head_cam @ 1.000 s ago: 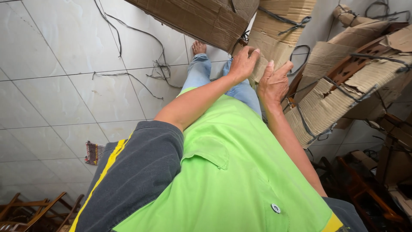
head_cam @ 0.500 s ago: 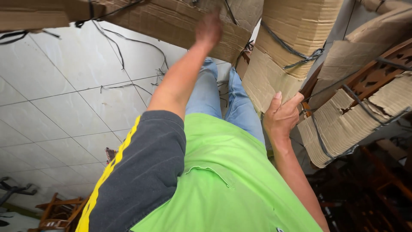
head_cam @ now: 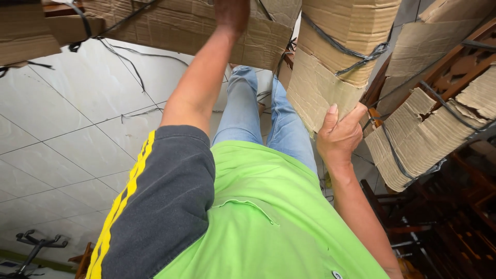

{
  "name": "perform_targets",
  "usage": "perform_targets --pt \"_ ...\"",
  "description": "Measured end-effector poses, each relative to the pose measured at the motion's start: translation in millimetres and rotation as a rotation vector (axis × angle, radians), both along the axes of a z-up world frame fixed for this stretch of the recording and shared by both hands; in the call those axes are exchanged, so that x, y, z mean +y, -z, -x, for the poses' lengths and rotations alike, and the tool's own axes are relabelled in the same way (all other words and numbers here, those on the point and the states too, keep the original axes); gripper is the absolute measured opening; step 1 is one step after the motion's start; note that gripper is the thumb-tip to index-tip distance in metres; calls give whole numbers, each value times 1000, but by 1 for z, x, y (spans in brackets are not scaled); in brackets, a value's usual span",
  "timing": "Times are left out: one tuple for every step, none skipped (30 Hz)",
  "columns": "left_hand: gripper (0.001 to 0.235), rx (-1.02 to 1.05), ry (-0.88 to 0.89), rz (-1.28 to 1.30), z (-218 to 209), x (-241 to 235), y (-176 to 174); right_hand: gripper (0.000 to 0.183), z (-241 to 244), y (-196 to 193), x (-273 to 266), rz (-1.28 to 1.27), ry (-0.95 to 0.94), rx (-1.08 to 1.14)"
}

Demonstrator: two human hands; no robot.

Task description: Wrapping cardboard around wooden furniture frames and securing it with string for protection during transport.

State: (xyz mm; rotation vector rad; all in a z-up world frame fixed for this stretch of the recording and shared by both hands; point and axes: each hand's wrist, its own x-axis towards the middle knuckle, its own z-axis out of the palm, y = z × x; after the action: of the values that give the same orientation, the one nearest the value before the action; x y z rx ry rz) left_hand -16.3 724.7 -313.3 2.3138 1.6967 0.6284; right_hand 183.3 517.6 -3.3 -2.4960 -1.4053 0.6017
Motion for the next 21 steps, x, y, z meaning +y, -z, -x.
perform_targets --pt "19 -14 -5 -18 5 1 -16 32 0 1 0 17 -2 -5" --pt "21 -28 -9 -35 9 4 -33 32 0 0 0 34 -4 -9" --pt "21 -27 -16 -54 7 -10 -63 32 0 -2 1 15 -11 -8" --pt "11 -48 3 71 4 -24 -92 36 1 -4 1 52 2 -13" --pt "11 -69 20 196 4 -40 -121 40 2 -7 2 90 14 -16" --pt "11 -66 11 178 -1 -49 -158 40 1 -4 3 72 4 -12" --pt "12 -285 68 170 -6 -61 -194 36 0 -3 1 67 1 -6" --pt "27 -505 128 159 -11 -75 -229 33 -1 -1 0 63 -3 0" --pt "27 -505 124 143 -19 -94 -237 33 -2 -6 2 48 -10 0" --pt "23 -623 113 256 -27 -114 -244 31 -3 -10 4 37 -23 13" --pt "22 -740 103 373 -34 -135 -250 30 -3 -15 5 29 -37 27" --pt "22 -740 99 360 -43 -144 -259 30 -2 -15 5 19 -46 28" --pt "21 -753 99 410 -51 -155 -268 28 -1 -15 4 27 -43 38" --pt "20 -766 99 460 -60 -165 -275 27 0 -14 3 35 -40 49" --pt "20 -768 99 452 -61 -163 -281 27 2 -17 3 28 -44 47" --pt "18 -755 197 496 -62 -161 -286 30 3 -19 3 38 -43 41" --pt "16 -744 292 542 -65 -161 -291 33 3 -21 2 53 -45 33" --pt "16 -748 288 536 -66 -160 -289 33 0 -21 0 50 -51 30" --pt "14 -728 344 588 -67 -156 -286 31 -3 -19 1 80 -49 47" --pt "13 -707 400 639 -67 -151 -284 29 -6 -17 3 111 -46 64" --pt "13 -707 392 629 -70 -153 -288 29 -8 -16 1 104 -57 64"
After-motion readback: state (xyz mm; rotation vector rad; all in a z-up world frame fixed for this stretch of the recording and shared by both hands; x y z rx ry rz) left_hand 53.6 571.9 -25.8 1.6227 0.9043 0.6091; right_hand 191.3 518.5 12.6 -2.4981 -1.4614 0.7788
